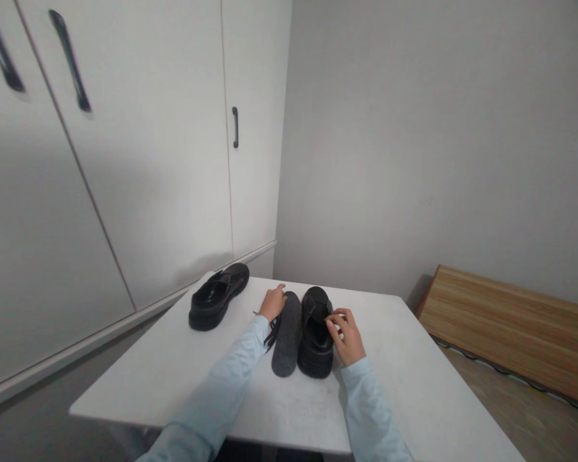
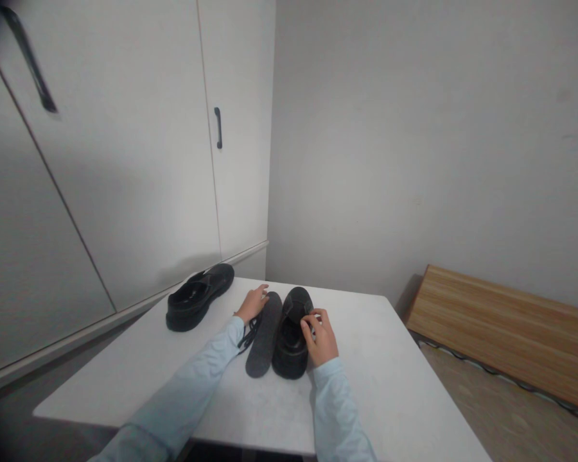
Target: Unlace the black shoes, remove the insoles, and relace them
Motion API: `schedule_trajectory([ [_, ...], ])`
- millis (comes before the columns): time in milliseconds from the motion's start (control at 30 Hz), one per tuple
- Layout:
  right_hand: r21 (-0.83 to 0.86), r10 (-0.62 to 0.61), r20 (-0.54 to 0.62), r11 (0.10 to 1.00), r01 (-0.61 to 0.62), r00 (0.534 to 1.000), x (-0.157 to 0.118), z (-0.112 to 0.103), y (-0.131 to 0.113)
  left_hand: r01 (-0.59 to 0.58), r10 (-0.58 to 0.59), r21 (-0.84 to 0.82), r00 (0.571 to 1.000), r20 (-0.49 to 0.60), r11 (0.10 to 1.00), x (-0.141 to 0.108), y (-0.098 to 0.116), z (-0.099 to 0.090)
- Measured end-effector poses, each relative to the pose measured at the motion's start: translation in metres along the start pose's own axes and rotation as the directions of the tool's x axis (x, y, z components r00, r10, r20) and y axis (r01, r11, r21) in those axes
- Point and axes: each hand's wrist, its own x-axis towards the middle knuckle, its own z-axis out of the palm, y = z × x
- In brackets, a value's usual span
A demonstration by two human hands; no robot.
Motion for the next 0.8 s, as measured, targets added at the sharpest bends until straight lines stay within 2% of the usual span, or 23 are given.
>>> schedule_trajectory([
  [200, -0.056, -0.028, 0.006, 0.998, 0.028, 1.000, 0.000, 0.001, 0.003, -0.040, 0.039, -0.013, 0.999, -0.032, 0.999, 0.001, 0.004, 0.004],
  [400, -0.002, 0.026, 0.110, 1.000, -0.026, 0.994, 0.000, 0.004, 0.007, -0.058, 0.053, -0.083, 0.997, -0.062, 0.995, 0.000, 0.009, 0.002],
  [600, 0.036, 0.050, 0.151, 0.998, -0.056, 0.987, 0.000, 0.004, 0.007, -0.075, 0.046, -0.247, 0.992, -0.121, 0.966, 0.004, 0.013, -0.011],
  [800, 0.067, 0.017, 0.138, 0.997, -0.026, 0.990, 0.002, 0.005, 0.006, -0.117, 0.065, -0.488, 0.990, -0.123, 0.865, 0.003, 0.024, -0.033],
])
